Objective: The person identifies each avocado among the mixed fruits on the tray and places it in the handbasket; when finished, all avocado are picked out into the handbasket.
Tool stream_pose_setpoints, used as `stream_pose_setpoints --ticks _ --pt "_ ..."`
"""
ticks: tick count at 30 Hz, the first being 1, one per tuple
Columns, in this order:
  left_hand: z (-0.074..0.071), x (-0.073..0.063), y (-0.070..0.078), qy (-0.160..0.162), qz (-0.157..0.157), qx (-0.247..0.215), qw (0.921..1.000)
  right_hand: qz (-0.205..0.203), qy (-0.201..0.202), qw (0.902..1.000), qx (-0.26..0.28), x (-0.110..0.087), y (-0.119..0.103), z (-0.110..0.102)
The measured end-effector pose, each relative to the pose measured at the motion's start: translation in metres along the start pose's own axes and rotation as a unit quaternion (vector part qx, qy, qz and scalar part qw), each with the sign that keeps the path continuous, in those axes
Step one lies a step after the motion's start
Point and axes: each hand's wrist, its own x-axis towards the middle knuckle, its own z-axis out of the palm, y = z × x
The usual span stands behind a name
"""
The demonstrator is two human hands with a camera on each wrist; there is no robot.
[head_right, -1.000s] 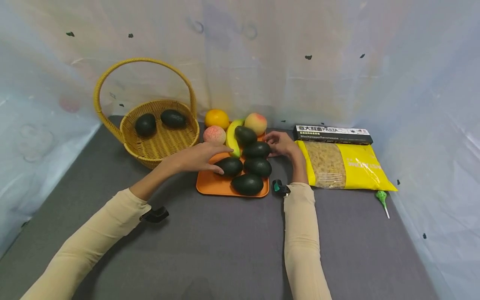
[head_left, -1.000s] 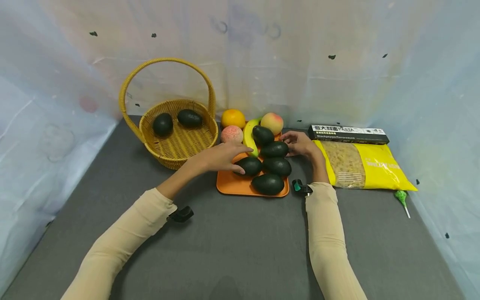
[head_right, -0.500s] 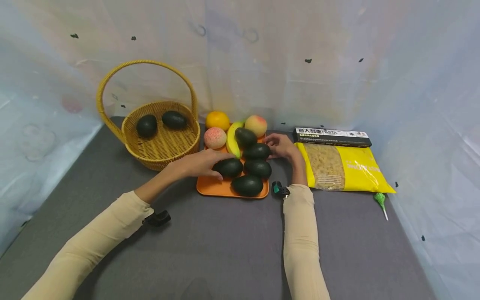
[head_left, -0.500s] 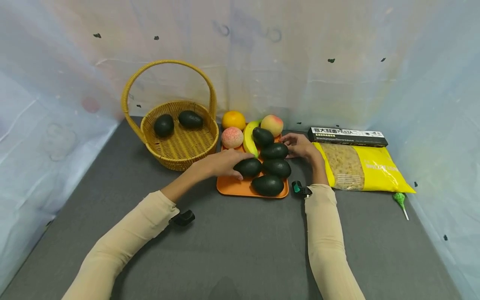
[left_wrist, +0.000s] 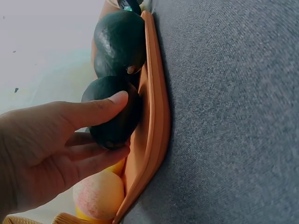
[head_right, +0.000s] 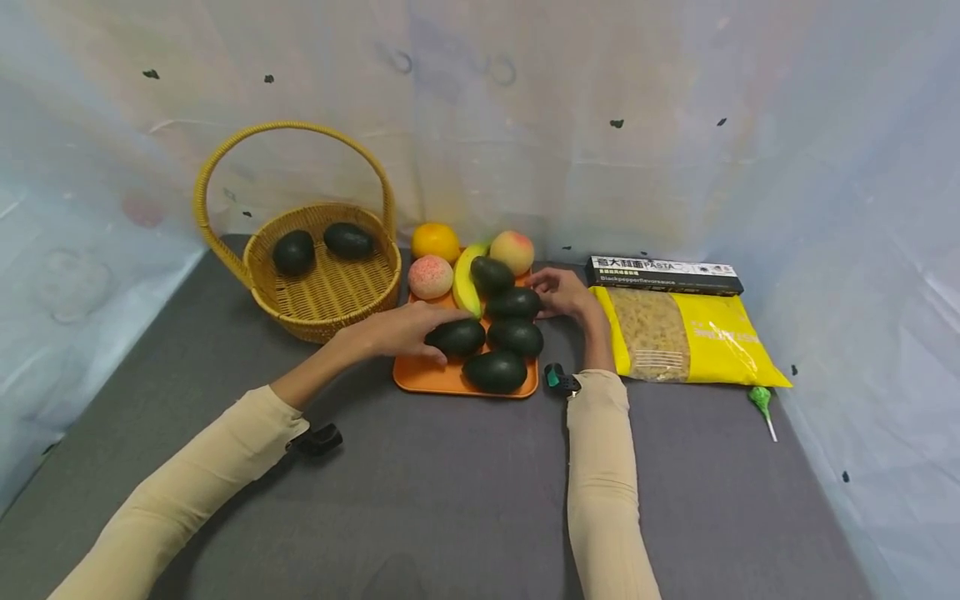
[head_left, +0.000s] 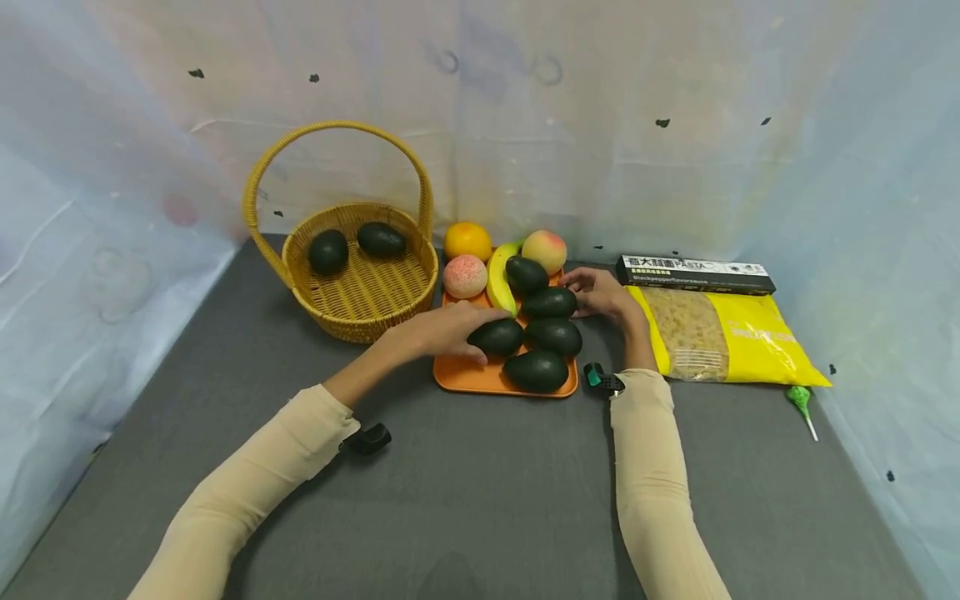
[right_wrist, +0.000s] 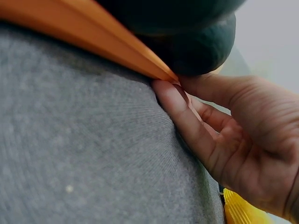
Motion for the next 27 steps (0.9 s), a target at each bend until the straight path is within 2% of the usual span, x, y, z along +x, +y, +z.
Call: stream_pose_setpoints --ticks 9,13,27 --pt "-0.0034 -0.0003 -0.0010 0.006 0.025 -0.017 0.9995 0.000 0.002 1.0000 0.003 0.0062 0.0096 -0.0010" --pt "-0.0044 -0.0004 -0.0012 0.011 0.022 -0.025 0.9994 0.000 0.005 1.0000 0.001 0.0064 0.0100 -0.0002" --pt "-0.0087 -0.0062 0.0029 0.033 0.010 -0.010 0.9994 -0.005 0.009 0.9999 -0.005 0.0027 0.0087 -0.0004"
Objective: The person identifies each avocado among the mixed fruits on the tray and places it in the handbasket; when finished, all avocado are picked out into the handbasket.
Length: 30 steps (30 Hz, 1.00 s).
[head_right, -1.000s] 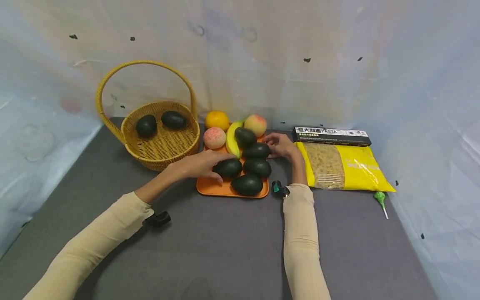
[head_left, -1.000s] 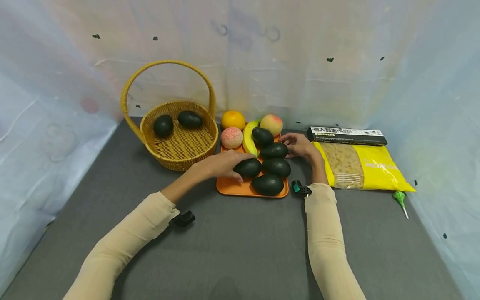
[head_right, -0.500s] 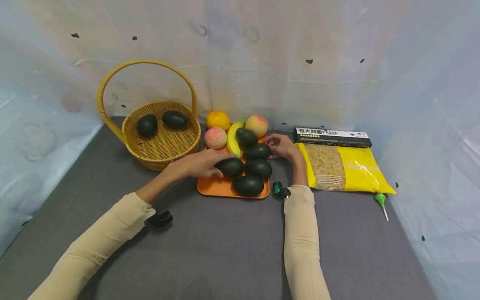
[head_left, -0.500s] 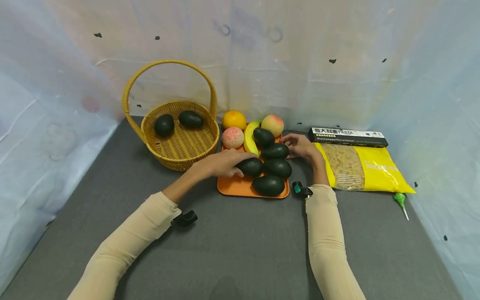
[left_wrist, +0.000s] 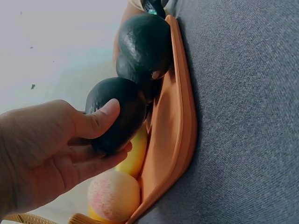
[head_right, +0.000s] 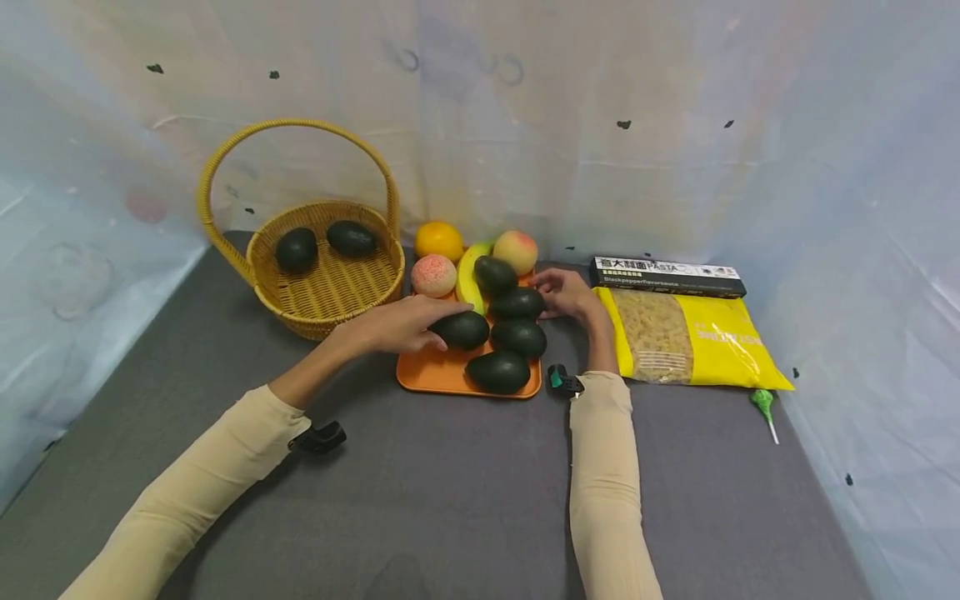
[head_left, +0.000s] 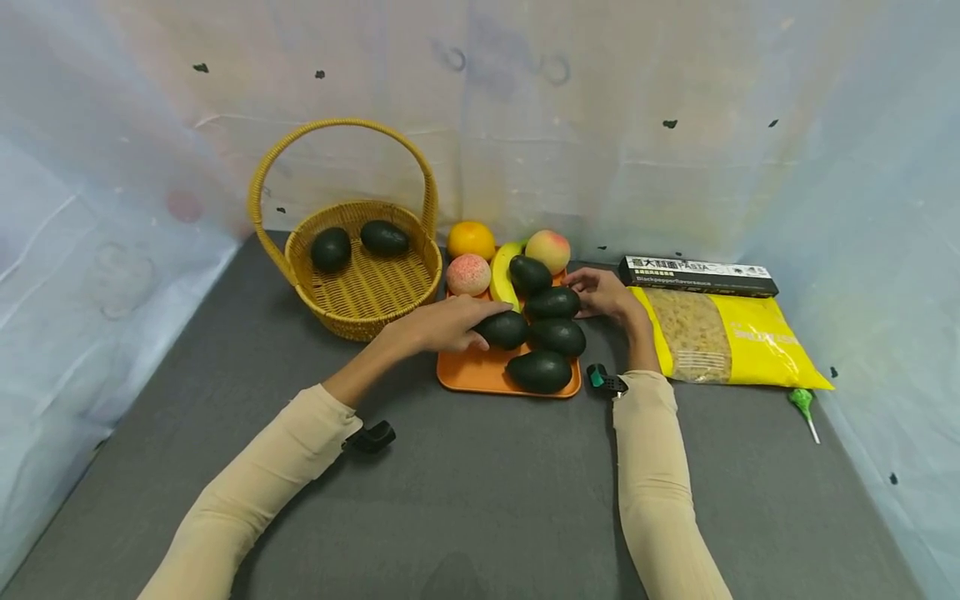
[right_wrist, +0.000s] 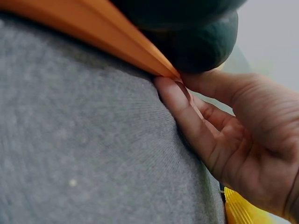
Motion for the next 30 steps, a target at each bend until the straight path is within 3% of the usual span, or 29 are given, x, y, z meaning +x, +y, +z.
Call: stream_pose_setpoints --ticks 8,17,24,30 --pt "-0.003 -0.002 0.004 0.014 -0.003 0.000 0.9999 0.011 -0.001 0.9999 0.013 -0.001 0.000 0.000" --pt "-0.010 -0.005 0.008 0.044 0.005 -0.014 0.9989 0.012 -0.016 0.9997 0.016 -0.017 -0.023 0.001" --pt "-0.025 -0.011 0.009 0.069 -0.003 -0.016 0.9975 0.013 -0.015 0.9996 0.021 -0.016 -0.021 0.000" --pt "-0.046 -0.023 0.002 0.109 -0.011 -0.008 0.9939 0.009 -0.013 0.9997 0.020 -0.010 -0.014 0.001"
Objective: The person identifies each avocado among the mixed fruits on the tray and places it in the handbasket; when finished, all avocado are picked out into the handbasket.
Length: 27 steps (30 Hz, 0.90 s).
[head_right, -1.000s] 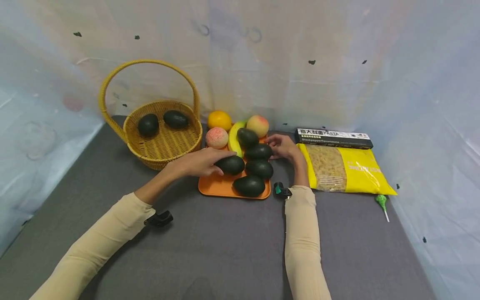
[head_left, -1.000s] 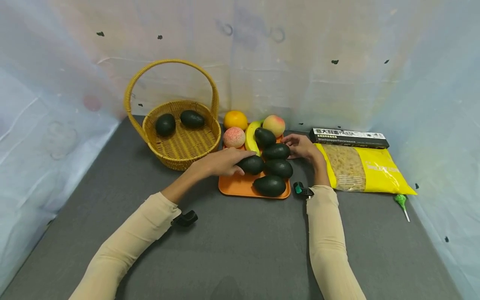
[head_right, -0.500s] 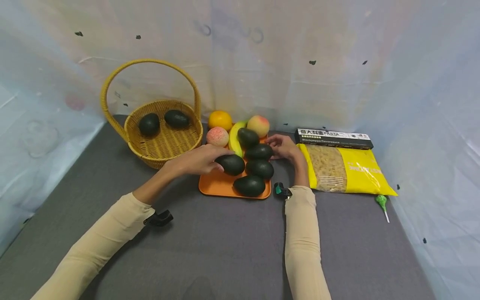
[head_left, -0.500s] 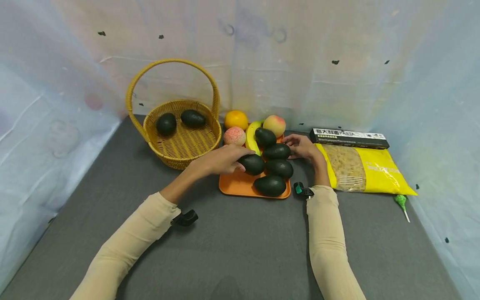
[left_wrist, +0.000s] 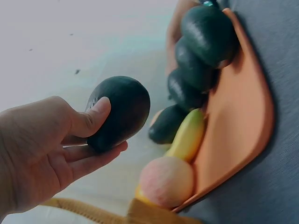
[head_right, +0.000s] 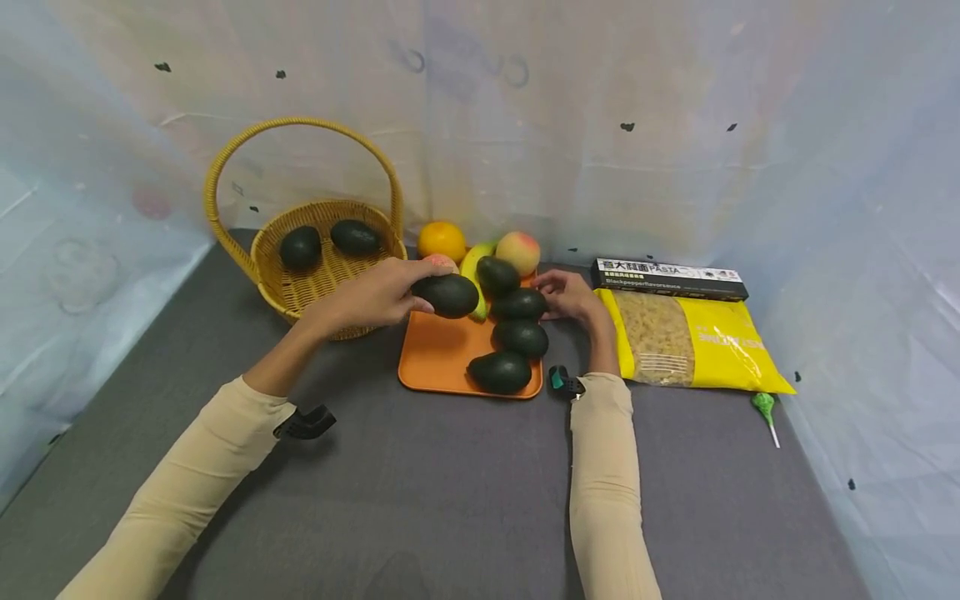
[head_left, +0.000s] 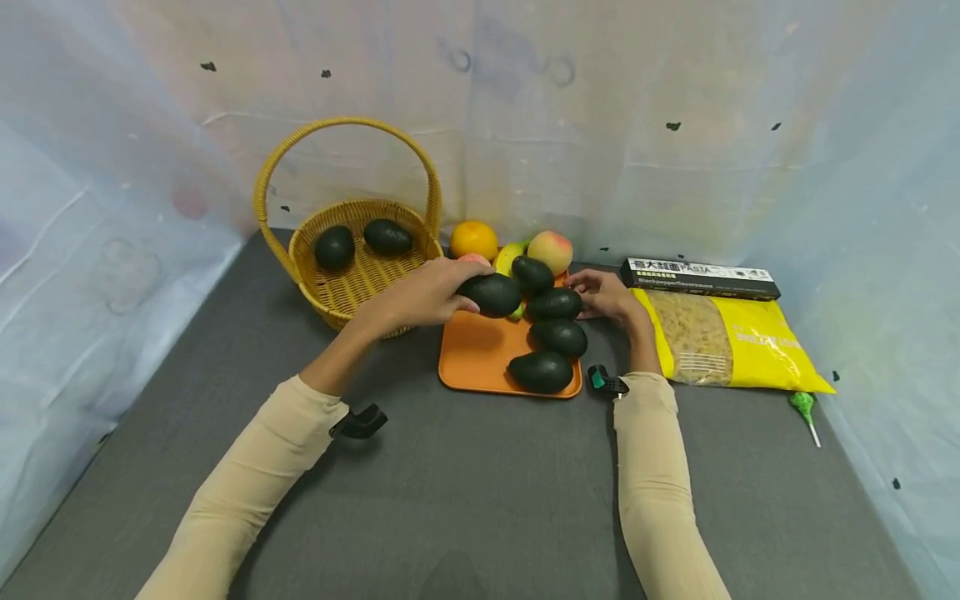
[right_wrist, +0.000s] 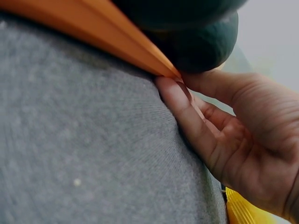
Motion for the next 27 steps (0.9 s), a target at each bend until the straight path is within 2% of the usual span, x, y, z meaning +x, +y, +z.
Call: stream_pose_setpoints --ticks 5,12,22,24,27 --pt "-0.021 -0.006 -0.005 0.016 -0.028 0.015 0.9994 -0.002 0.012 0.9999 -0.009 0.008 0.014 0.001" --pt "-0.047 -0.015 -0.016 0.049 -0.063 0.022 0.9965 -0.006 0.014 0.9998 -0.009 0.011 0.018 -0.001" --pt "-0.066 -0.030 -0.030 0.085 -0.108 0.027 0.9902 -0.010 0.010 0.9999 -0.003 0.011 0.018 0.001" --pt "-0.068 -0.031 -0.033 0.095 -0.126 0.024 0.9872 -0.007 0.010 0.9999 -0.002 0.012 0.018 0.000" --pt "-0.070 -0.034 -0.037 0.111 -0.175 0.012 0.9783 -0.001 0.011 0.9999 0.001 0.013 0.019 -0.001"
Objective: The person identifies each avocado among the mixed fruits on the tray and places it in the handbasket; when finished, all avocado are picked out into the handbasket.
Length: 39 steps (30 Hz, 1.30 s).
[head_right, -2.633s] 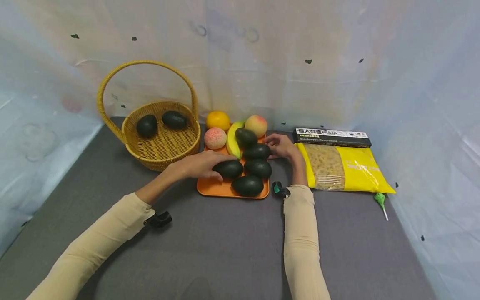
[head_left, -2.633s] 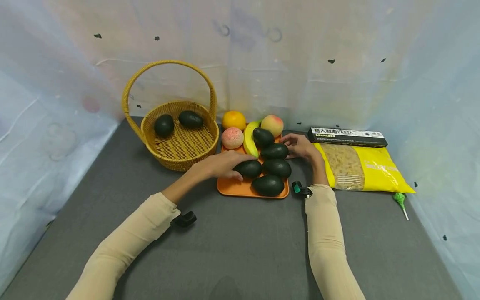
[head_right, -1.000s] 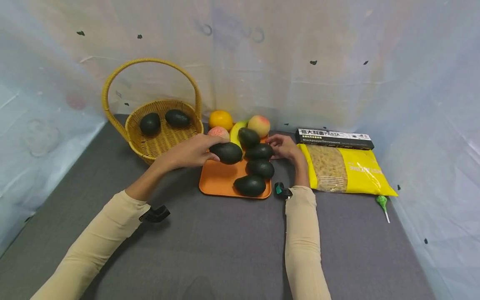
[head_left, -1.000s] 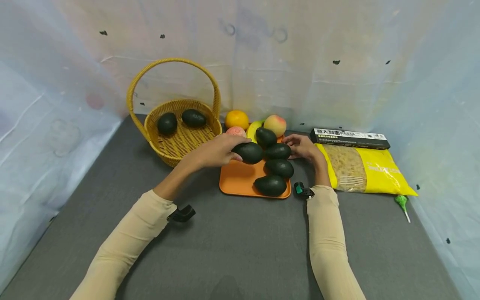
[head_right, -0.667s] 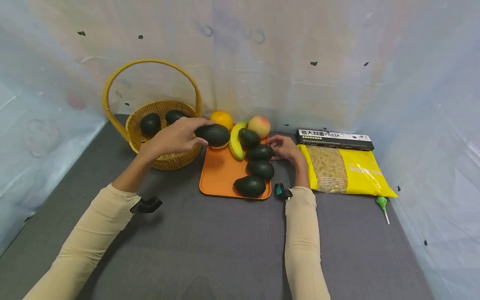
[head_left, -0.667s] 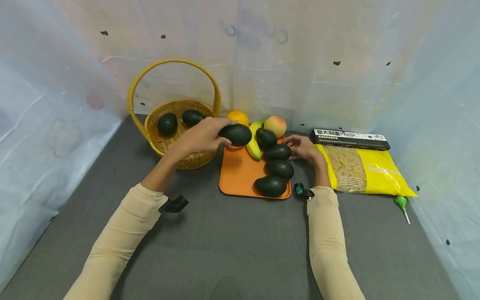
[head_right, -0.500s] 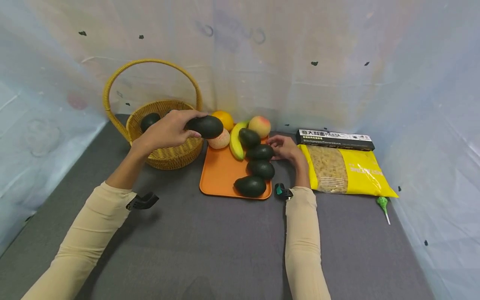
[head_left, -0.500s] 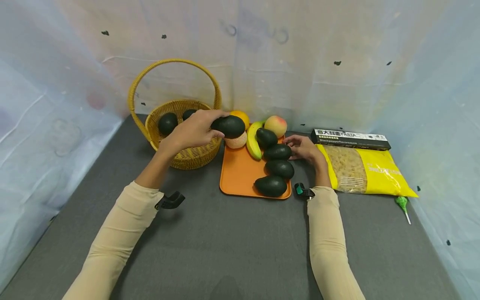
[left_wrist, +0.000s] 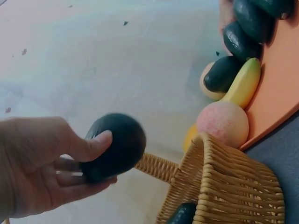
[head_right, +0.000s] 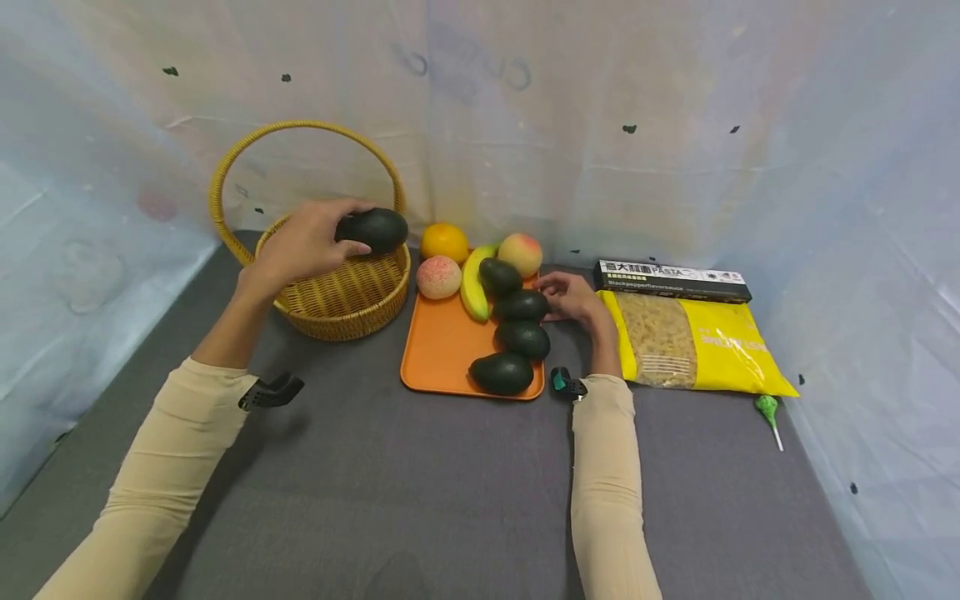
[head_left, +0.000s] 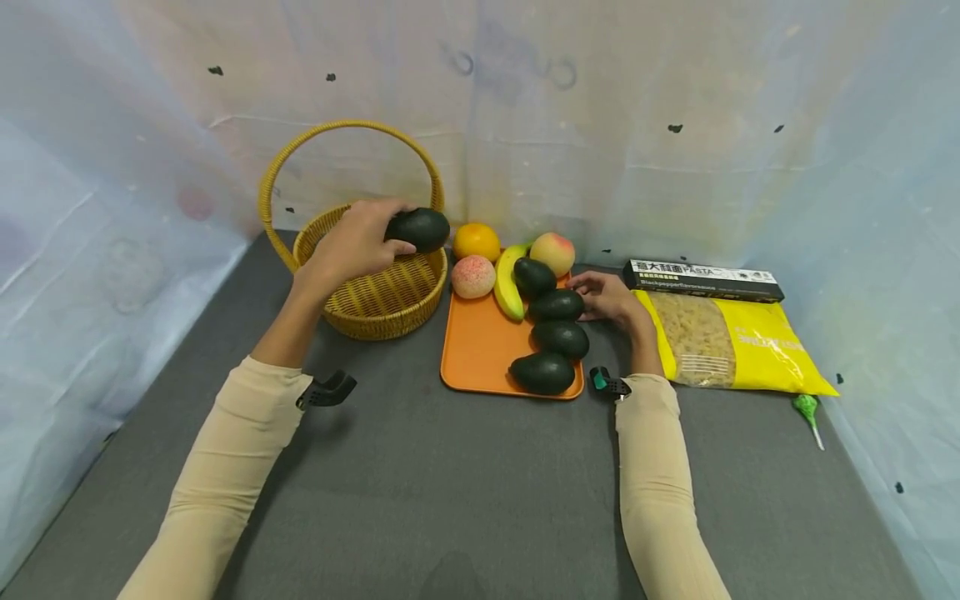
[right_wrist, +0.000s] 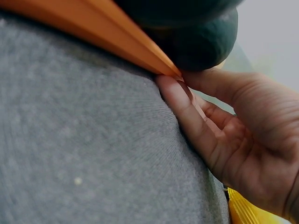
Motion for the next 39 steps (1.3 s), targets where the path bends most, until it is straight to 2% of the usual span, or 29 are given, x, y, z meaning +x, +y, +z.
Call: stream_pose_setpoints --ticks 5,10,16,19,21,25,27,32,35,39 --pt "-0.003 -0.003 -0.008 0.029 -0.104 -0.029 0.9937 0.008 -0.006 0.9999 0.012 0.002 0.000 -0.001" --pt "-0.004 -0.004 -0.021 0.060 -0.162 -0.039 0.9843 0.007 -0.005 0.9999 0.011 0.002 -0.001 0.000" --pt "0.000 0.001 -0.038 0.093 -0.208 0.006 0.9736 -0.008 0.000 0.9999 0.007 0.000 -0.003 0.000" --pt "0.004 0.005 -0.048 0.101 -0.212 0.025 0.9718 -0.011 -0.001 0.9999 0.009 0.000 -0.003 0.001" --pt "0.008 0.007 -0.056 0.101 -0.203 0.031 0.9735 -0.012 -0.002 0.9999 0.012 0.000 -0.003 0.003" --pt "0.013 0.011 -0.068 0.094 -0.194 0.042 0.9755 -0.002 -0.004 0.9998 0.017 -0.002 -0.006 0.005" --pt "0.013 0.013 -0.071 0.084 -0.202 0.046 0.9747 -0.001 -0.006 0.9998 0.017 -0.002 -0.007 0.006" --pt "0.009 0.020 -0.072 0.030 -0.226 0.068 0.9712 -0.002 -0.004 0.9998 0.017 -0.001 -0.007 0.006" --pt "0.006 0.025 -0.073 -0.003 -0.239 0.063 0.9690 -0.003 -0.004 0.9999 0.016 -0.001 -0.007 0.005" --pt "0.006 0.029 -0.072 -0.054 -0.259 0.071 0.9617 -0.005 -0.005 0.9999 0.015 -0.002 -0.006 0.004"
